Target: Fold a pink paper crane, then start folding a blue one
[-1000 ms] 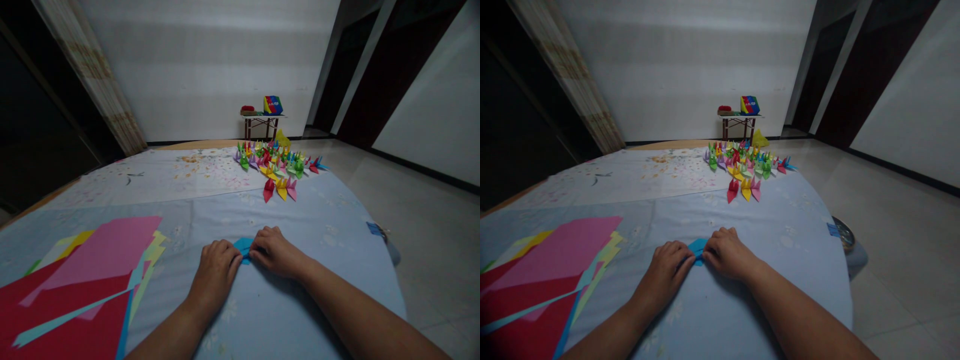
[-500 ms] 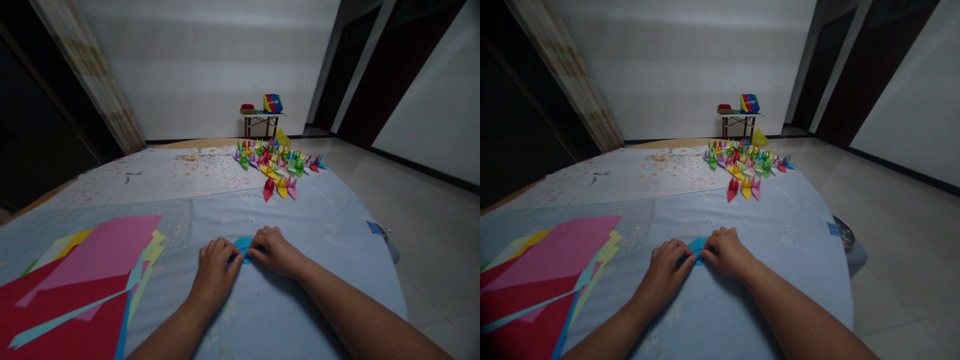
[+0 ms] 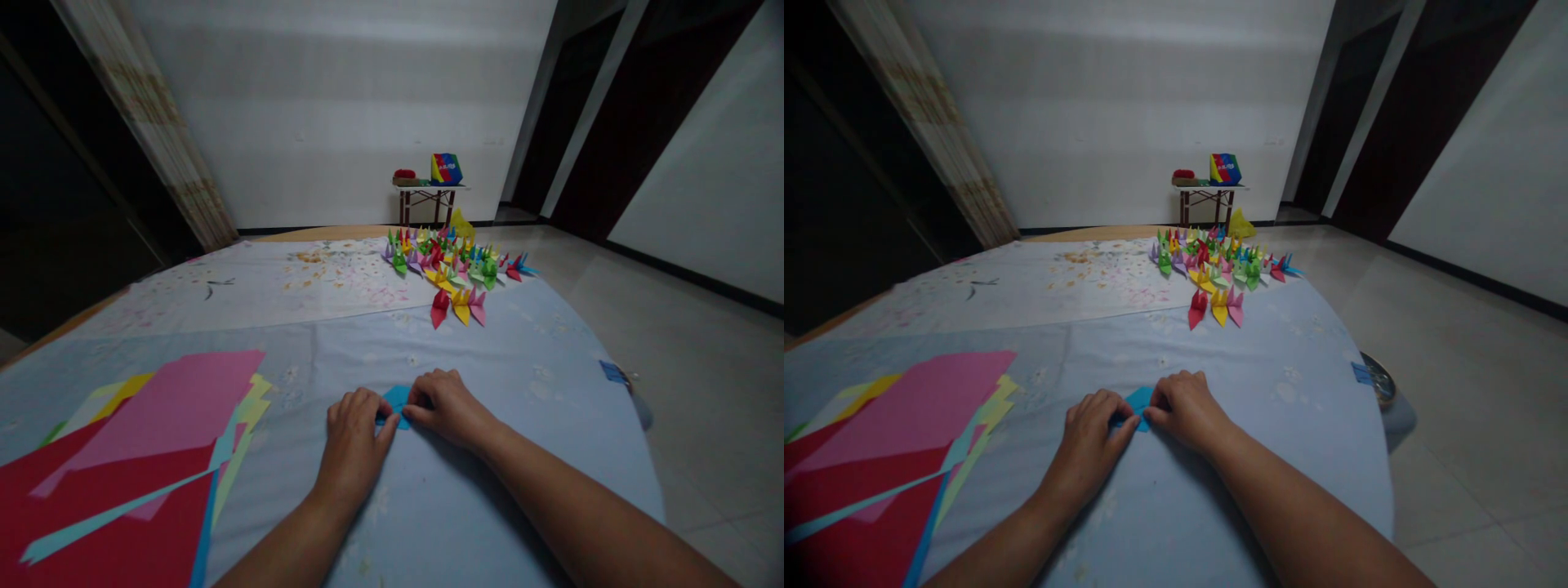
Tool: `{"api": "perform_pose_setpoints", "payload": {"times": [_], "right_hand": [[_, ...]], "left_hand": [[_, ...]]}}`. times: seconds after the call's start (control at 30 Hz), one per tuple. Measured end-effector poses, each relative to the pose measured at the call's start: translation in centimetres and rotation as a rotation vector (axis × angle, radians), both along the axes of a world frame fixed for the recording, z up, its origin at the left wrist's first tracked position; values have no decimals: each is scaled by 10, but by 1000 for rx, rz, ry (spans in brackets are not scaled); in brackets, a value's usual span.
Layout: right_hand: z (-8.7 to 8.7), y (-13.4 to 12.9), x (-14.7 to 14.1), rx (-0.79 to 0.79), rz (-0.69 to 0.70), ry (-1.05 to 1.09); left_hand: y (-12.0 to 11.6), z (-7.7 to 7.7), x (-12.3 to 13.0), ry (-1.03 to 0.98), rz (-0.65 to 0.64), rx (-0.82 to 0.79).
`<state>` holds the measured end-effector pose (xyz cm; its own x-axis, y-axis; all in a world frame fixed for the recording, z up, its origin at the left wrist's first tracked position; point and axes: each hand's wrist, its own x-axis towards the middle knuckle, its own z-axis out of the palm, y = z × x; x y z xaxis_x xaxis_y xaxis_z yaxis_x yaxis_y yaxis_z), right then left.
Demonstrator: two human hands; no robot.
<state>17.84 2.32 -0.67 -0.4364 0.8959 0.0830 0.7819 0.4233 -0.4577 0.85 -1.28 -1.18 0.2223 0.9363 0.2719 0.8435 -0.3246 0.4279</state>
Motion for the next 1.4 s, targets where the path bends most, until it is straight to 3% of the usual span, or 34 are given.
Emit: {"api": "perform_pose_setpoints", "payload": {"times": [0.23, 0.47, 0.83, 1.13, 1.4], "right_hand": [[0, 0, 0, -12, -17, 5], [2, -4, -1, 2, -39, -28], [3, 0, 15, 1, -60, -63], [4, -2, 9, 25, -42, 8], [5, 2, 18, -40, -74, -61]], "left_hand": [[-12, 12, 0, 230, -123, 73], [-26, 18, 7, 380, -126, 40], [-27, 20, 6, 382, -141, 27], [-26, 21, 8, 376, -146, 5], [-21, 29, -8, 309, -255, -66]]}}
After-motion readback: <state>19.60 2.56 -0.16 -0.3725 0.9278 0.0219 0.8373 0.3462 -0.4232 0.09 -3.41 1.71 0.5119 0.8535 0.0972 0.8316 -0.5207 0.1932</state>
